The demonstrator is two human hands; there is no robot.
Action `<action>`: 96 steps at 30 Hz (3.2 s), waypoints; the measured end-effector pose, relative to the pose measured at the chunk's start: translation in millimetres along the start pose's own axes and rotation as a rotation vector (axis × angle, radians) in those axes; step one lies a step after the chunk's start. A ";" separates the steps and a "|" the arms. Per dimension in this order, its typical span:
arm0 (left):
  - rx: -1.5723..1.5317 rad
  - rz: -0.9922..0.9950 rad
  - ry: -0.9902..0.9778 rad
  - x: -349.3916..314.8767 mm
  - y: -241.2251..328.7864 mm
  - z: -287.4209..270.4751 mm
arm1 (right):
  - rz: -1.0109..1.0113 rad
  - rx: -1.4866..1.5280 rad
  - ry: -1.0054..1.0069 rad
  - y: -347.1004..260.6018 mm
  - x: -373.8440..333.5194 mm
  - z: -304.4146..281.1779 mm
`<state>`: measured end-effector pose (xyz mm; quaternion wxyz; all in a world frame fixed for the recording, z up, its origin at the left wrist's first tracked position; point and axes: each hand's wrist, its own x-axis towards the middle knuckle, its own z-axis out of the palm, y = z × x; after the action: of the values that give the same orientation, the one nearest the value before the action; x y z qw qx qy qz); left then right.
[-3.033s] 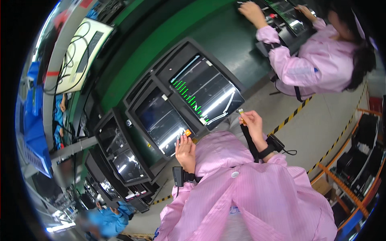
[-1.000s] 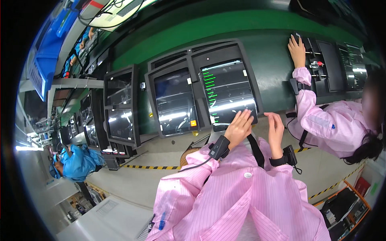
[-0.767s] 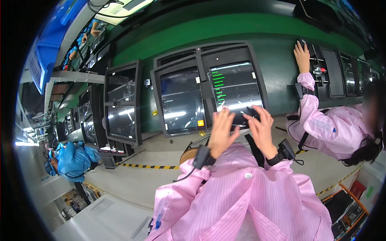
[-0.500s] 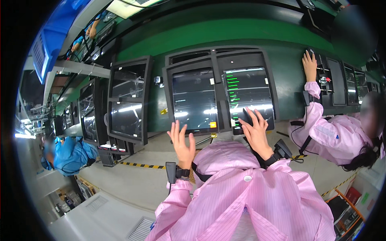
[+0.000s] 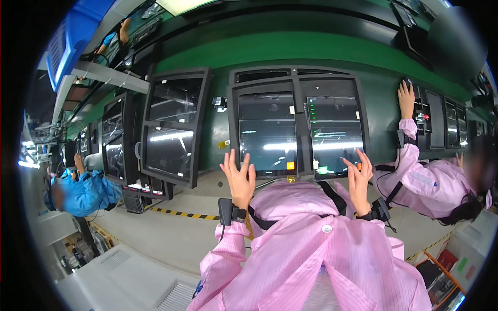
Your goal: Testing and inspecting multiple electronic screen displays on an industrial assembly line.
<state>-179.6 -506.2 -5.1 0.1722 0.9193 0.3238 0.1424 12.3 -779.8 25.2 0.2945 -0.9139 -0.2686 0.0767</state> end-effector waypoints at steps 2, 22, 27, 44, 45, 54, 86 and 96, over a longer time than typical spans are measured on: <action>-0.047 0.033 -0.034 -2.5 11.4 0.8 | 0.015 -0.012 0.005 3.3 -2.5 -0.6; -0.010 -0.014 -0.031 -10.8 -0.6 -6.2 | -0.082 0.036 -0.041 -18.5 16.7 22.0; -0.082 -0.069 0.076 -7.9 0.0 -6.9 | 0.033 0.090 0.061 -5.5 24.6 10.9; -0.445 -0.262 0.149 29.0 -27.0 19.5 | 0.448 0.635 0.207 132.2 75.0 44.3; -0.391 -0.223 0.134 31.7 -30.1 17.8 | 0.448 0.639 0.208 128.6 76.4 40.5; -0.102 0.159 0.027 119.6 -12.0 -5.8 | -0.082 -0.002 0.151 57.5 134.8 -3.9; -0.087 0.519 -0.398 92.1 -1.1 -24.6 | -0.251 -0.003 -0.340 47.0 57.4 -39.2; -0.069 0.485 -0.130 133.2 9.7 17.6 | 0.143 0.232 0.057 102.8 63.2 16.7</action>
<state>-67.9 -431.4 3.0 0.1848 0.9709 0.0769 0.1313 106.5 -807.8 -46.9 0.3995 -0.8923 -0.1836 0.1021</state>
